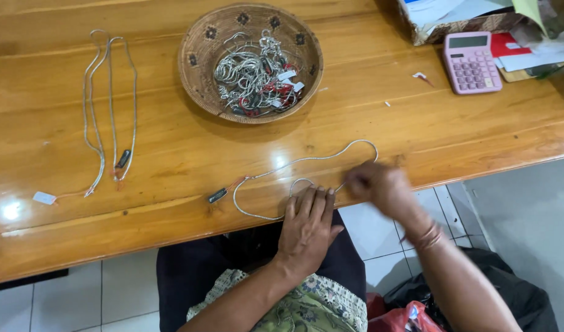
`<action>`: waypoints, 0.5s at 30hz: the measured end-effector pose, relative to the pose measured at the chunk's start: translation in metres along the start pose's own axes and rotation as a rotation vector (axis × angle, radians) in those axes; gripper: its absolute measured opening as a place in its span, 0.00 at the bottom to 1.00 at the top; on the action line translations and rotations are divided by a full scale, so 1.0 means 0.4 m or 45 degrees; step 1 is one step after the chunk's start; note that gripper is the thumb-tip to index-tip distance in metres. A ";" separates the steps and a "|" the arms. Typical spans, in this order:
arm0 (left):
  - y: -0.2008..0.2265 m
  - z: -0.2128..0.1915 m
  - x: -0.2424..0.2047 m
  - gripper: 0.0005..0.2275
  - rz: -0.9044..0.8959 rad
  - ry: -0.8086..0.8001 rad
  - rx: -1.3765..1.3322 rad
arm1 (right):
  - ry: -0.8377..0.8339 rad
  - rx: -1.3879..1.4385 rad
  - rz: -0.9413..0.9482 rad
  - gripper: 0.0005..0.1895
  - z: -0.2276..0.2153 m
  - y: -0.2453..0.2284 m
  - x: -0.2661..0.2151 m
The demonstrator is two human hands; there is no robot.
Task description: Untangling and straightening thin metal wires on a wooden table
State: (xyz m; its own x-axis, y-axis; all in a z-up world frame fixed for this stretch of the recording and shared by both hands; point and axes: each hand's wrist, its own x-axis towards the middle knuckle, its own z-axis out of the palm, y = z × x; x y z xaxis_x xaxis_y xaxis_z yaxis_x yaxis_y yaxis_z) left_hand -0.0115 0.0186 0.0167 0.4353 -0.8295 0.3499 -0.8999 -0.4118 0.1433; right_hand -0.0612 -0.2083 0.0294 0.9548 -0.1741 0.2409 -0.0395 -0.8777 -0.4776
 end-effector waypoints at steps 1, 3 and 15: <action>0.001 0.001 -0.008 0.35 -0.006 -0.004 0.003 | -0.004 0.006 -0.003 0.07 -0.024 0.032 -0.005; -0.002 0.002 -0.007 0.32 -0.019 -0.079 -0.091 | 0.350 -0.253 0.339 0.04 -0.085 0.100 0.005; -0.277 -0.124 -0.004 0.17 -0.536 0.101 -0.094 | 0.764 0.873 0.810 0.07 -0.035 0.039 0.031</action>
State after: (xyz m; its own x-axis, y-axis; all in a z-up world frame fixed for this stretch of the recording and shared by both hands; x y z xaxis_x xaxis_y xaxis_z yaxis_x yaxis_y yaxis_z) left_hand 0.0863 0.0843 0.0463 0.7639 -0.5623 0.3167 -0.6451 -0.6775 0.3533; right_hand -0.0542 -0.2302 0.0367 0.5131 -0.8557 0.0671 -0.1236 -0.1510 -0.9808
